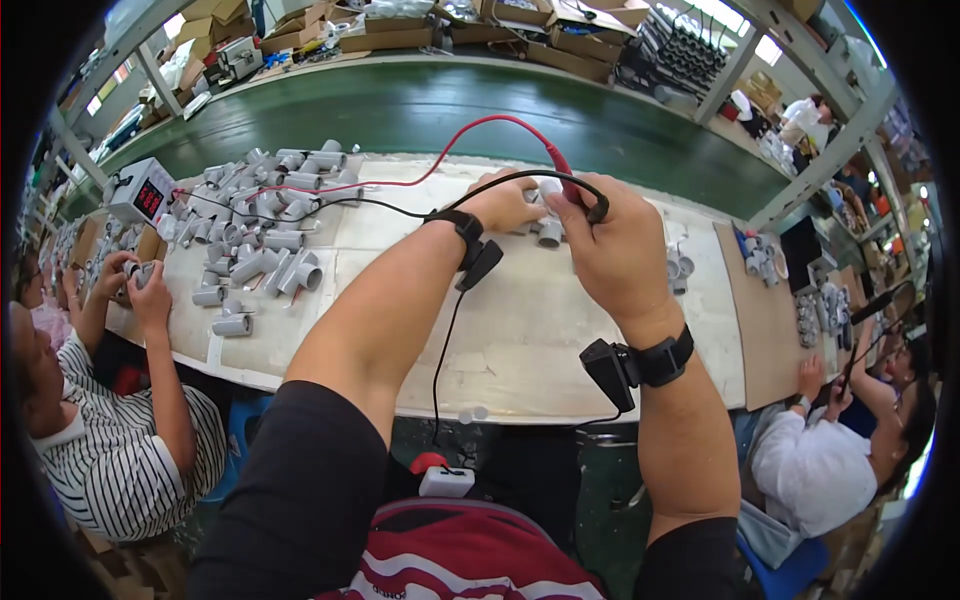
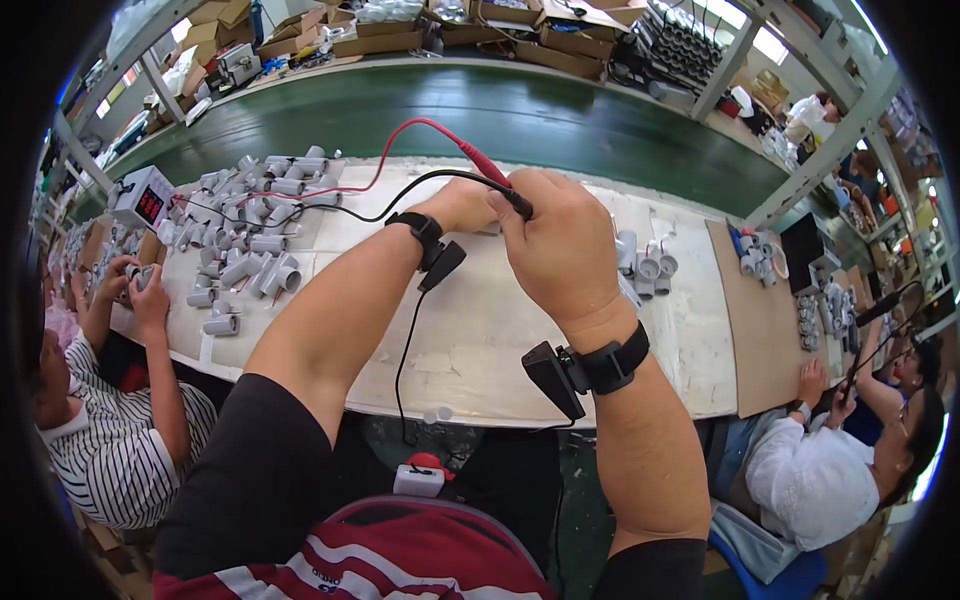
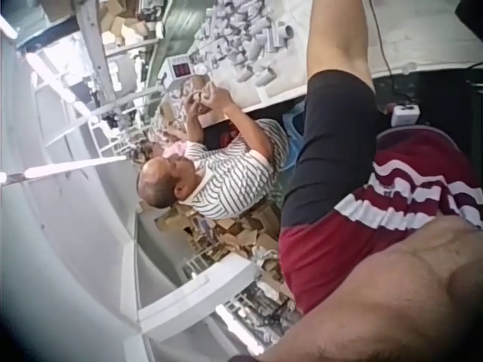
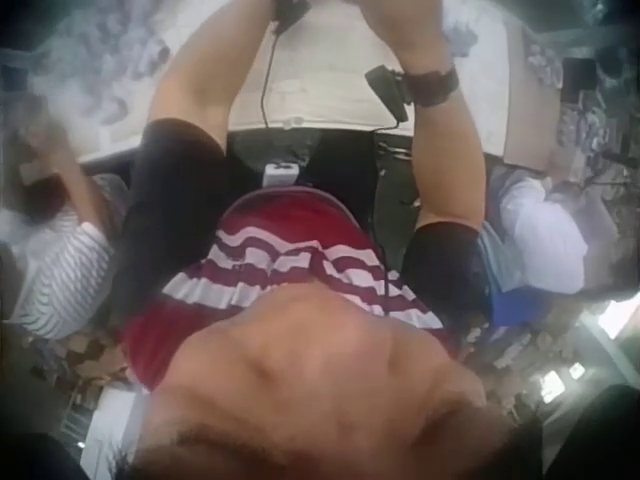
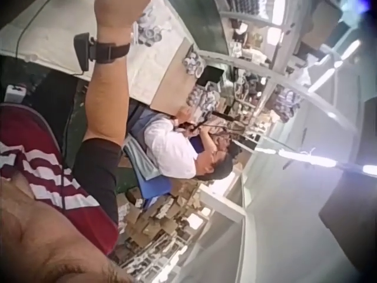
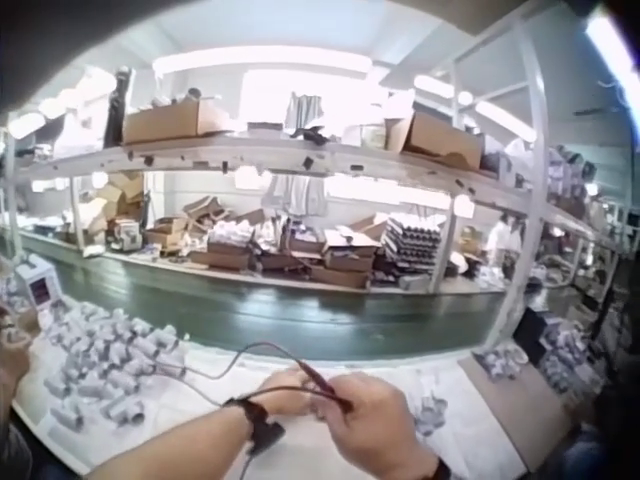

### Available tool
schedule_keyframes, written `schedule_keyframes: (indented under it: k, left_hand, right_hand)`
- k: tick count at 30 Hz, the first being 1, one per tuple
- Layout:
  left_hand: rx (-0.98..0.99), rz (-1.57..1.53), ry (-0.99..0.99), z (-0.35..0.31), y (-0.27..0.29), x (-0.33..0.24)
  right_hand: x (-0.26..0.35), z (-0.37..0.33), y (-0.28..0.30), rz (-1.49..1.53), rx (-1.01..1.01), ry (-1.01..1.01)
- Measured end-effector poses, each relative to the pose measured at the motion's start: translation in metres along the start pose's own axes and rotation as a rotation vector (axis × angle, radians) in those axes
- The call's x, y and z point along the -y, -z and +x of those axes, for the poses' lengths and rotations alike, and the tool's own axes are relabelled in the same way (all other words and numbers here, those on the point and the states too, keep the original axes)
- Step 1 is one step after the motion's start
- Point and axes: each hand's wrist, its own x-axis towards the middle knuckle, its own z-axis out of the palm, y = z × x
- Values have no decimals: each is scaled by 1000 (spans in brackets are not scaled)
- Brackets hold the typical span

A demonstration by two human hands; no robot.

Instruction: Testing small electrical components by touching them with multimeter probes at an inspection station.

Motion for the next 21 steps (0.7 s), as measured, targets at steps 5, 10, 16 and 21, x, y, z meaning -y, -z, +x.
schedule_keyframes:
  k: [5, 10, 16, 21]
  left_hand:
    - [106, -96, -10, -71, -5, -19]
    - [-324, 275, -24, -187, -23, -56]
    - [-122, -21, -38, -246, -6, -48]
    - [-190, -107, -121, -260, 4, -62]
  right_hand:
    - [-7, -25, 0, 22, 16, -15]
    - [12, -47, -10, 93, 12, -75]
    - [32, -76, -6, 180, 34, -166]
    - [32, -110, -18, 314, 77, -303]
